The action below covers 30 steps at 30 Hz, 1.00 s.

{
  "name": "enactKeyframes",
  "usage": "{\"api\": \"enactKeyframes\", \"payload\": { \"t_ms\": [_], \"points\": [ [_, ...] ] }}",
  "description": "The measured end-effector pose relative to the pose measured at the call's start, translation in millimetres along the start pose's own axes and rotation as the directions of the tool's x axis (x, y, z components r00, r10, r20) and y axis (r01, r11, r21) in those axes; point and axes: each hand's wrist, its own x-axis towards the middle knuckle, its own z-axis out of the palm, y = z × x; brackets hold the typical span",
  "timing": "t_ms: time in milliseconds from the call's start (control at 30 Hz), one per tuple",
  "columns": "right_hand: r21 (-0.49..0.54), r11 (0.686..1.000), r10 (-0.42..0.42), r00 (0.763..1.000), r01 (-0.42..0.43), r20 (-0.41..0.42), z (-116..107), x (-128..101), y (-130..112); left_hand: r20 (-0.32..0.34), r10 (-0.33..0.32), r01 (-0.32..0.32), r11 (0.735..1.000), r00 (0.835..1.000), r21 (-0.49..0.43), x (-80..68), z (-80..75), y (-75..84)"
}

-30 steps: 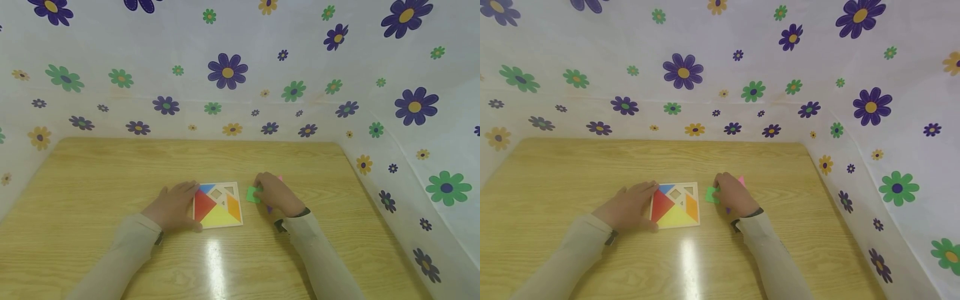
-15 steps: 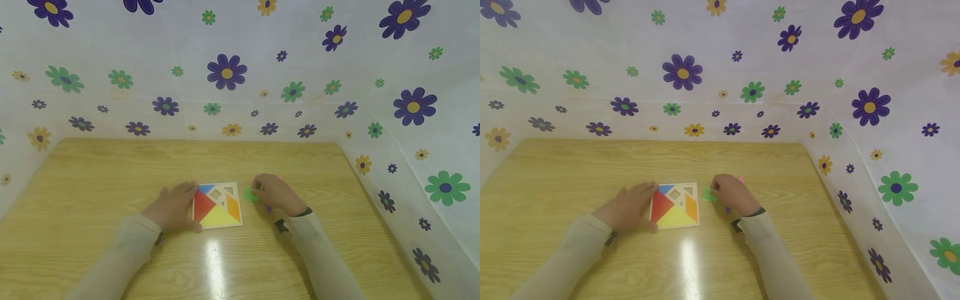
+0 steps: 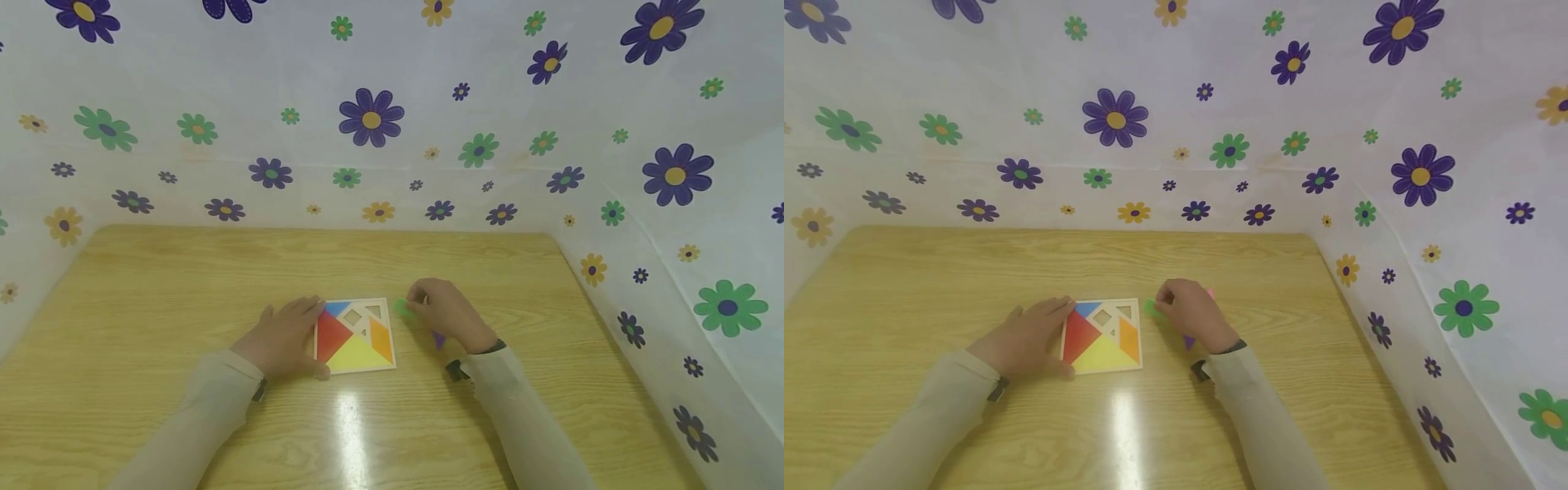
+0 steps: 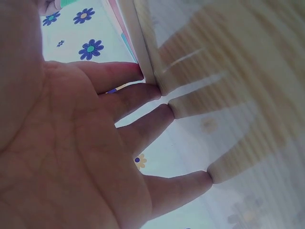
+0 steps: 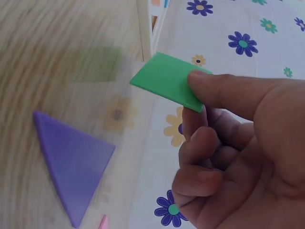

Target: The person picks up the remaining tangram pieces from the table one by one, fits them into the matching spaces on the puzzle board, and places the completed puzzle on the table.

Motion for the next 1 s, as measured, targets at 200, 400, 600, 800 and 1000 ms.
{"api": "enactKeyframes", "payload": {
  "t_ms": [200,400,600,800,1000],
  "points": [
    [-0.015,1.0,-0.027,0.996,0.026,-0.085,4.3,1.5,-0.2,0.016,-0.008,0.008,1.0,1.0,-0.017,-2.1,-3.2,2.2],
    [-0.013,1.0,-0.01,0.995,0.008,-0.103,6.1,1.4,-3.3,0.018,-0.012,0.012,1.0,1.0,-0.024,-2.3,-3.4,1.8],
    [0.032,0.999,0.017,0.991,-0.013,-0.129,7.4,1.3,-6.1,0.022,-0.01,0.011,0.999,1.0,-0.048,-1.0,-1.6,0.1],
    [0.019,0.998,-0.049,0.985,0.053,-0.162,13.1,4.3,-9.5,0.027,-0.01,0.011,0.999,1.0,-0.051,-1.4,-2.5,-0.4],
    [0.101,0.992,-0.061,0.983,0.079,-0.172,21.4,4.7,-16.6,0.025,-0.005,0.006,0.999,1.0,-0.054,-2.6,-4.3,1.4]
  ]
}}
